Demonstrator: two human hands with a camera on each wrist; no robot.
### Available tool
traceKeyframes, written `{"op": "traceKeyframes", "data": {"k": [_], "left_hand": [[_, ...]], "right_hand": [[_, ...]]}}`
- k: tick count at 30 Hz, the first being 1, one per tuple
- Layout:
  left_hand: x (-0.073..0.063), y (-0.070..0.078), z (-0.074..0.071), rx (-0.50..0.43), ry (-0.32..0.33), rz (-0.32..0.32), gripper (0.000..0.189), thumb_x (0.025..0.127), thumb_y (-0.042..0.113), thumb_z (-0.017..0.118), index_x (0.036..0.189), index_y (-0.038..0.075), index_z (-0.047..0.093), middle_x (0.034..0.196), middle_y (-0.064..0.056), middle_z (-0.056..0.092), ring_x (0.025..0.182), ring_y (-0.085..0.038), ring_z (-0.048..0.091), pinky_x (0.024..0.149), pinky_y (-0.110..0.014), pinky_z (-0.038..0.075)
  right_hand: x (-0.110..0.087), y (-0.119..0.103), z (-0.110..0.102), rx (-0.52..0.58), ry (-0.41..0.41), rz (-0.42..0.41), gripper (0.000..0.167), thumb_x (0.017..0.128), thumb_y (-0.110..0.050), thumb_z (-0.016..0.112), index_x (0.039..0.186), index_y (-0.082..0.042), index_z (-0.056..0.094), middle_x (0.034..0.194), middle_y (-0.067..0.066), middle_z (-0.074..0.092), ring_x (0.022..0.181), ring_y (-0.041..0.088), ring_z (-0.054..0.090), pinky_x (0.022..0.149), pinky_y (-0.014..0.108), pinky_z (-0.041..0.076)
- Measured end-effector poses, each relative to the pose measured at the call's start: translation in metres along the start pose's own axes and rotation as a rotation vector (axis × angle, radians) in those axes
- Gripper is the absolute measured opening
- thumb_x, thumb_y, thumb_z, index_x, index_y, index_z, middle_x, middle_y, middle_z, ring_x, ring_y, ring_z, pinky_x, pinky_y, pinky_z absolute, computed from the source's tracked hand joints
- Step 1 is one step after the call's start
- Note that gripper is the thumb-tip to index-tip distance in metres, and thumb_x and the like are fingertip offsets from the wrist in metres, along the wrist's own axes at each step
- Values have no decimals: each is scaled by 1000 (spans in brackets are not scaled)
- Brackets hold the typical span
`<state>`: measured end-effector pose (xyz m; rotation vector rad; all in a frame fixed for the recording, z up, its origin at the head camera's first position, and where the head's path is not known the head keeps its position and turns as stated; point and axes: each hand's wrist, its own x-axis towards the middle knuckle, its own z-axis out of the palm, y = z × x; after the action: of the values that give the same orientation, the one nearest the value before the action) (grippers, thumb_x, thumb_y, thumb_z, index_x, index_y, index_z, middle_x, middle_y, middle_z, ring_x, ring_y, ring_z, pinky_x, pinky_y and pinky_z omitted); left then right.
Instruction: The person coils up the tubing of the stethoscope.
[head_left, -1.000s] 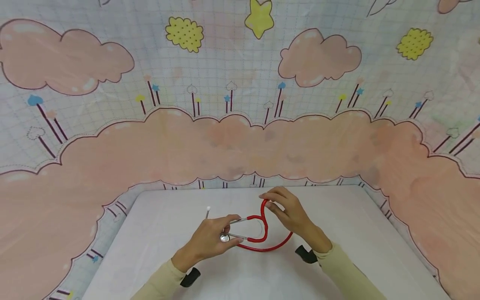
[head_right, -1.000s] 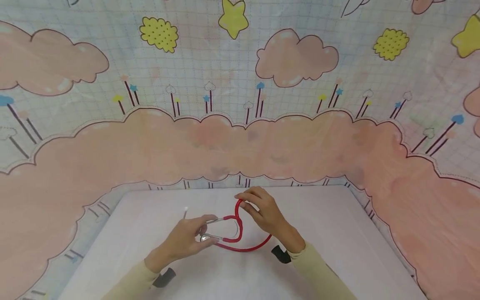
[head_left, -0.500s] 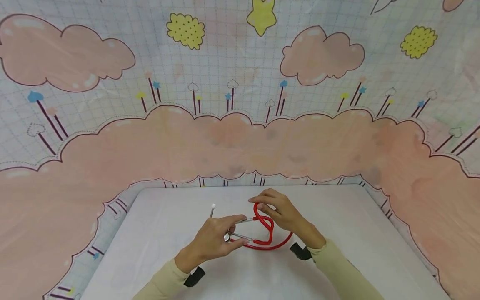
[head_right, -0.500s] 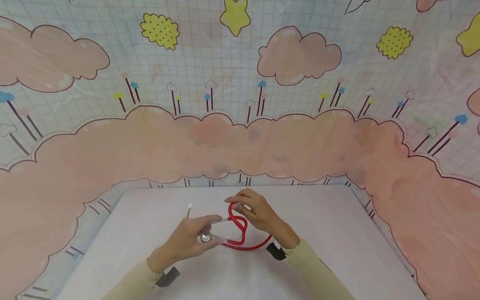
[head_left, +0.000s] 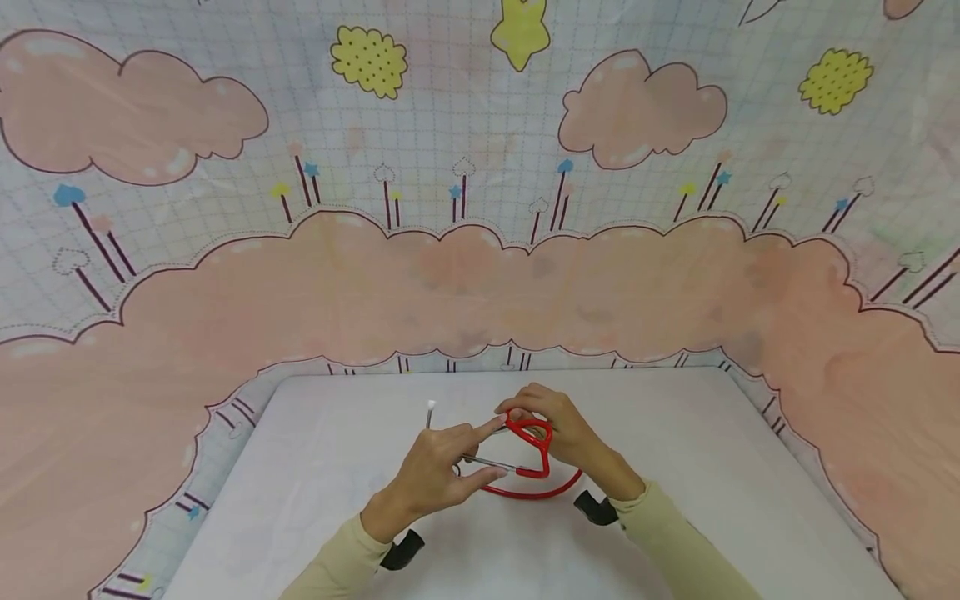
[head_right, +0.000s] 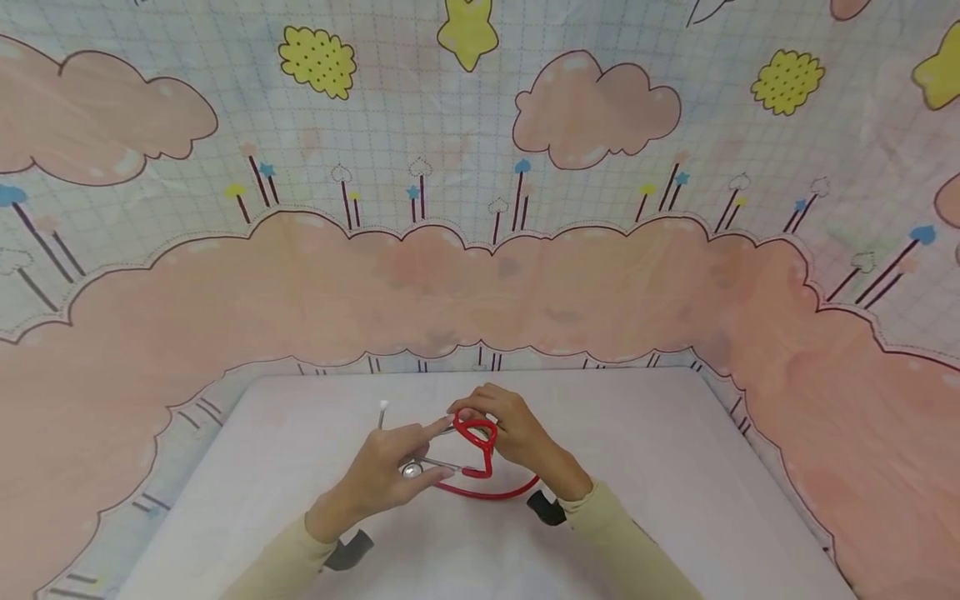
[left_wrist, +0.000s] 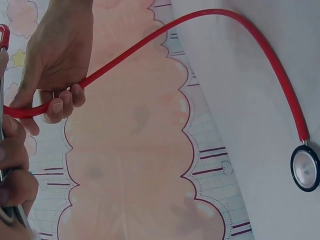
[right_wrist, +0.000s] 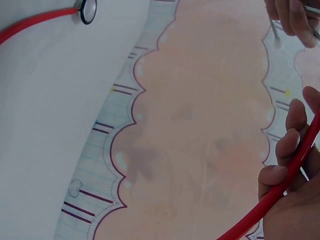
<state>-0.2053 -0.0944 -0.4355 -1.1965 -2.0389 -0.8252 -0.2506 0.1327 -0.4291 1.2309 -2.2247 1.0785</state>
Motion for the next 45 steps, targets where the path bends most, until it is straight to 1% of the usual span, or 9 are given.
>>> {"op": "traceKeyframes", "data": {"k": [5,9,12,17,22,25,33,40,45], "left_hand": [[0,-3,2,-78,62,-55,56,86,31,76,135,10,60,62,4,47,57,-4,42,54,-5,36],[1,-7,1,-105,129,-119,58,85,27,77,137,10,58,63,3,46,58,-6,41,55,-9,37],[0,-10,0,-84,159,-151,58,85,28,78,137,11,59,64,3,51,59,-4,43,54,-11,41],[-1,-13,-3,-40,201,-222,57,84,29,79,135,11,60,65,0,56,59,-6,47,54,-14,44],[-3,-19,-5,13,247,-272,58,82,28,80,134,11,61,66,0,54,59,-10,47,55,-14,40],[-4,-22,-6,41,272,-287,59,80,27,81,134,12,62,65,1,54,58,-10,47,54,-15,40],[-7,-30,-9,135,308,-324,64,77,22,83,136,15,59,62,-2,53,58,-8,45,54,-18,39],[-11,-36,-9,235,320,-363,66,75,22,84,136,17,60,60,-2,53,57,-6,44,52,-21,38],[-14,-42,-5,306,331,-373,66,74,24,85,135,15,61,57,-1,51,55,-5,40,49,-19,32]], "right_hand": [[-5,-2,3,28,-25,178,18,93,-6,62,109,-7,72,93,4,73,83,15,65,76,27,57],[-11,0,4,77,-49,330,11,96,-9,61,94,-7,72,83,3,69,74,10,57,64,21,51],[-15,4,7,106,-84,383,13,97,-12,61,86,-10,68,74,1,61,68,8,51,58,20,45],[-24,10,12,122,-139,420,13,98,-17,59,96,-10,70,74,-2,60,68,6,51,59,21,47],[-35,14,17,138,-188,481,29,98,-28,59,116,-8,70,81,0,65,72,6,54,63,21,50],[-42,14,18,157,-211,516,33,98,-30,59,121,-8,69,83,6,66,73,7,55,64,21,50],[-59,14,18,159,-217,543,30,98,-27,60,122,-11,69,86,15,67,74,6,54,62,20,47],[-66,11,19,121,-184,506,23,97,-25,61,113,-13,73,84,8,66,73,5,50,60,19,44],[-70,4,20,110,-185,471,19,97,-26,62,109,-17,74,78,-1,61,69,3,48,58,18,43]]}}
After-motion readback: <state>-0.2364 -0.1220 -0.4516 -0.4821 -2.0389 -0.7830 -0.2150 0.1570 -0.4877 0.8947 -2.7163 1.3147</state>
